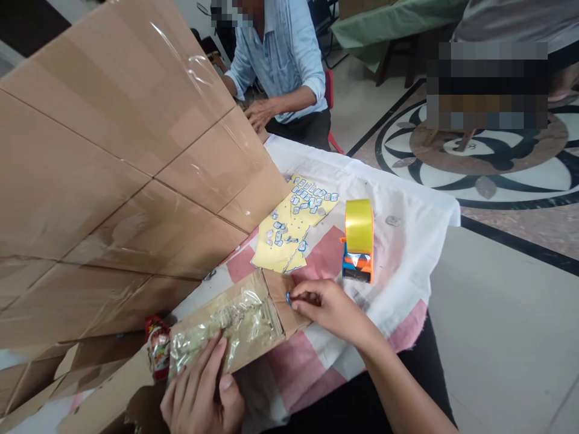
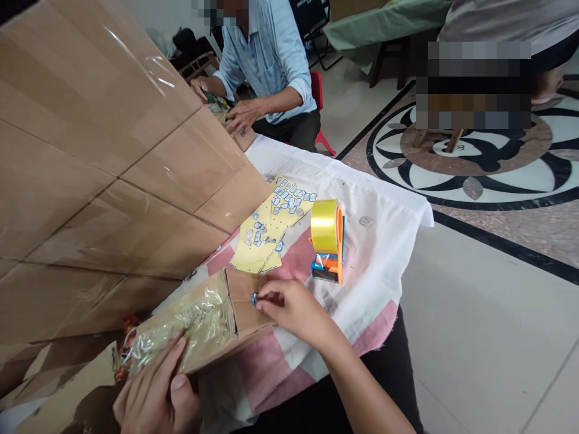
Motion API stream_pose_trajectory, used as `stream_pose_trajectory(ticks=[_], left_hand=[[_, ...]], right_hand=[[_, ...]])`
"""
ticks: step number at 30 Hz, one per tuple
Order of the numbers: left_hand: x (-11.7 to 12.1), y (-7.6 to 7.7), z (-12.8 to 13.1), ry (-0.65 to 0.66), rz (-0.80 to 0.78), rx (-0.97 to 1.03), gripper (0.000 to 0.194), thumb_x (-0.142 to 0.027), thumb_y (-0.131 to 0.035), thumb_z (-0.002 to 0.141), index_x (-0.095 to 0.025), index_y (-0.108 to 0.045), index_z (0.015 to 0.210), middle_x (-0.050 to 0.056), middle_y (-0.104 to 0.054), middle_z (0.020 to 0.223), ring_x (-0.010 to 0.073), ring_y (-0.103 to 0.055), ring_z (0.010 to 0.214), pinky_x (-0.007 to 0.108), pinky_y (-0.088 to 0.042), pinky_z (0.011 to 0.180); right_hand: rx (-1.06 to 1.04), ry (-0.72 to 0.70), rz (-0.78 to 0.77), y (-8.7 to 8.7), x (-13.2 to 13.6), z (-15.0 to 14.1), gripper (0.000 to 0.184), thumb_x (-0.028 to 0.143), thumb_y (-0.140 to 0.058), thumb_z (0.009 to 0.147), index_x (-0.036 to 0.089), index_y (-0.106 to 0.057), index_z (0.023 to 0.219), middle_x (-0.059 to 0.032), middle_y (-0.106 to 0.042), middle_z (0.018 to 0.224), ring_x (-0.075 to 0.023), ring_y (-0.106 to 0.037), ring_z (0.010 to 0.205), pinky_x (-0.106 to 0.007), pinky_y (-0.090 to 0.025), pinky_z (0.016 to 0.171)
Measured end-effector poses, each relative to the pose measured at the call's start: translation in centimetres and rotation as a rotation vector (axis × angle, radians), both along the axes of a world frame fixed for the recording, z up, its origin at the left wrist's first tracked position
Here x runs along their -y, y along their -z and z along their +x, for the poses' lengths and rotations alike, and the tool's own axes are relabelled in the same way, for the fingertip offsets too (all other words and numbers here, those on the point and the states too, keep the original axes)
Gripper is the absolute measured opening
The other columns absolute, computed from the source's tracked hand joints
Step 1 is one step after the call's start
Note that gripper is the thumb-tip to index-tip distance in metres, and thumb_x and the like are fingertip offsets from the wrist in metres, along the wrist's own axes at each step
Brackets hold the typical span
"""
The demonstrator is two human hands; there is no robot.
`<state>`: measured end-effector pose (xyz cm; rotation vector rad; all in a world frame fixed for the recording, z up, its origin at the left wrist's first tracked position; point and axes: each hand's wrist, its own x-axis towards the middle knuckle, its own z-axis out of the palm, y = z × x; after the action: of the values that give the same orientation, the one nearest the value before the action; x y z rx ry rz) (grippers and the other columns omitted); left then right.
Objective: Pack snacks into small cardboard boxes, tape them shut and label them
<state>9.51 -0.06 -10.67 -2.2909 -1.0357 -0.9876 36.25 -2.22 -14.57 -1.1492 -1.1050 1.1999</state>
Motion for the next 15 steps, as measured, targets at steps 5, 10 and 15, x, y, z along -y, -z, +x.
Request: stream_pose_trajectory(ticks=[5,10,15], left_hand=[[-0.1,0.0,-0.1,-0.02,0.013,-0.014,0.04,-0.029,-0.05,0.095,-0.021,-0.074,0.126,0.011,-0.081,0.109,0.0251,-0.075,0.093,0.038,-0.049,0.089],[-0.7,0.2,-0.4,-0.02,0.011,-0.053,0.045,-0.028,-0.053,0.093,-0.023,-0.071,0.134,0.008,-0.081,0.111,0.0239,-0.075,0.09,0.036,-0.048,0.091],[-1.5,0.1,-0.5,0.029,0.093,-0.085,0.051,-0.027,-0.054,0.089,-0.023,-0.068,0.138,0.007,-0.082,0.106,0.0231,-0.074,0.083,0.035,-0.047,0.083]], right_hand=[[-0.04,0.04,0.009,0.1,1.2,-0.4,0.022,0.029,-0.065,0.095,0.024,-0.079,0.11,-0.0056,-0.074,0.101,-0.0207,-0.066,0.086,-0.034,-0.049,0.076],[-0.009,-0.014,0.06,0.4,1.7,-0.8,0.039,0.044,-0.056,0.102,0.025,-0.071,0.133,-0.0061,-0.061,0.099,-0.0214,-0.061,0.092,-0.038,-0.051,0.085],[0.035,-0.115,0.054,1.0,2.0,-0.3,0.058,0.05,-0.06,0.099,0.032,-0.051,0.154,-0.0074,-0.06,0.116,-0.022,-0.059,0.103,-0.041,-0.051,0.098]])
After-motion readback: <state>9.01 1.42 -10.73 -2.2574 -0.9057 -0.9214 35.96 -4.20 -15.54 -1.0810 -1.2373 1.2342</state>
